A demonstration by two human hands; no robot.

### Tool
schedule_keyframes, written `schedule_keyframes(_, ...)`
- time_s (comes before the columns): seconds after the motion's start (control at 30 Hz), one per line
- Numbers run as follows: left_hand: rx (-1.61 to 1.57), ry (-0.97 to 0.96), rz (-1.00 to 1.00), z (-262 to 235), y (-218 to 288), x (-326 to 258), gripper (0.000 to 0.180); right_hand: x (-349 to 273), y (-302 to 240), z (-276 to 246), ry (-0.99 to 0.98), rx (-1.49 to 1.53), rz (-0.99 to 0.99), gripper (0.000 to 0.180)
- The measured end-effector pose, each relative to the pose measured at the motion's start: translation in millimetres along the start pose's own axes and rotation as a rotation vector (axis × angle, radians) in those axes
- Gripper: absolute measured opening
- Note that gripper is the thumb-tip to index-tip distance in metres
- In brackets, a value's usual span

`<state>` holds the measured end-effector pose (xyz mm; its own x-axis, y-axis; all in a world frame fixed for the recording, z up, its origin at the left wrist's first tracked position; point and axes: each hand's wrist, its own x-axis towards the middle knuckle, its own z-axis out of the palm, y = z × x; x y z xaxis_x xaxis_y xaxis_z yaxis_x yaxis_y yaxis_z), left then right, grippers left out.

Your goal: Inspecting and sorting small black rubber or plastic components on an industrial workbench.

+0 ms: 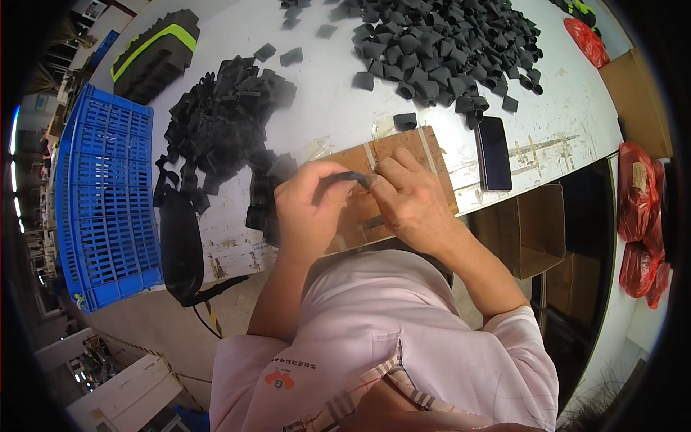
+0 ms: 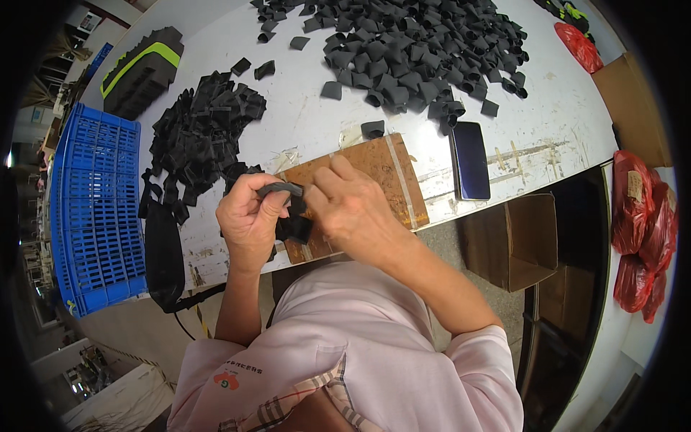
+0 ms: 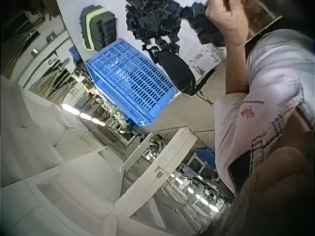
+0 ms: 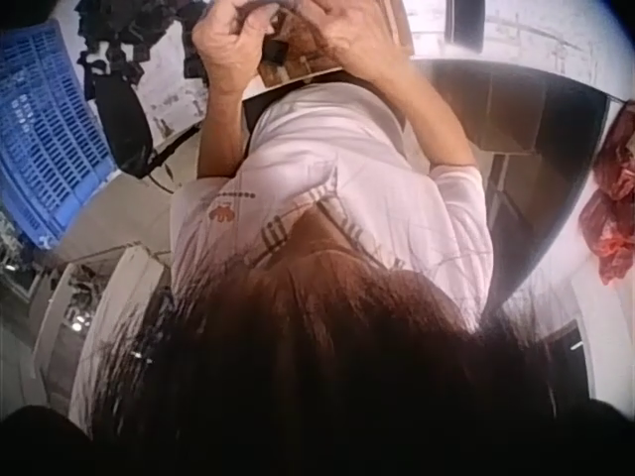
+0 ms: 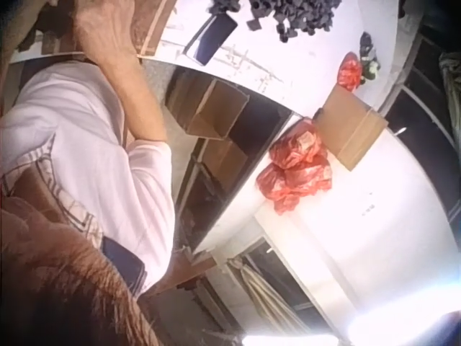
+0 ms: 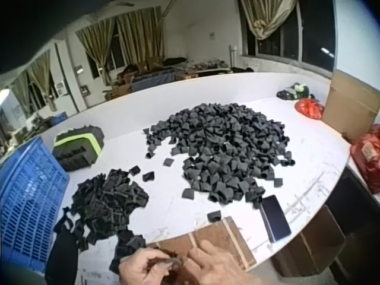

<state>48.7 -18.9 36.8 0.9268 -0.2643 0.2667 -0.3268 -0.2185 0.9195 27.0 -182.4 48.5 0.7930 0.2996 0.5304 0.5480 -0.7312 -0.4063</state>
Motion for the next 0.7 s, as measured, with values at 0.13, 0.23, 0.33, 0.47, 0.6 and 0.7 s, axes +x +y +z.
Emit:
schedule_keyframes(0.13,-0.110,0.203,-0.132,3.7,-38.2,-9.7,0.016,5.0,7.3,-26.5,-0.069,0.336,0.137,0.017)
schedule_keyframes(0.23,0.384,0.007,-0.145,4.7,-56.5,-15.0,0.035,19.2,3.7,-38.0,-0.090,0.474,0.284,0.016)
schedule_keyframes(0.33,0.799,-0.064,-0.041,21.9,-87.9,-22.2,0.033,18.3,-1.2,-21.1,-0.016,0.421,0.236,0.023)
schedule_keyframes(0.47,0.752,-0.030,-0.191,25.7,-112.3,-29.2,0.018,32.4,11.7,-26.1,-0.091,0.362,0.038,0.031)
schedule_keyframes(0.6,0.761,-0.050,-0.146,21.6,-104.2,-23.2,0.007,52.3,42.0,-33.9,0.359,0.314,0.395,0.034)
schedule_keyframes(0.7,0.756,0.018,-0.114,18.1,-107.2,-27.5,0.006,0.8,10.5,-18.1,0.245,0.404,0.529,0.021)
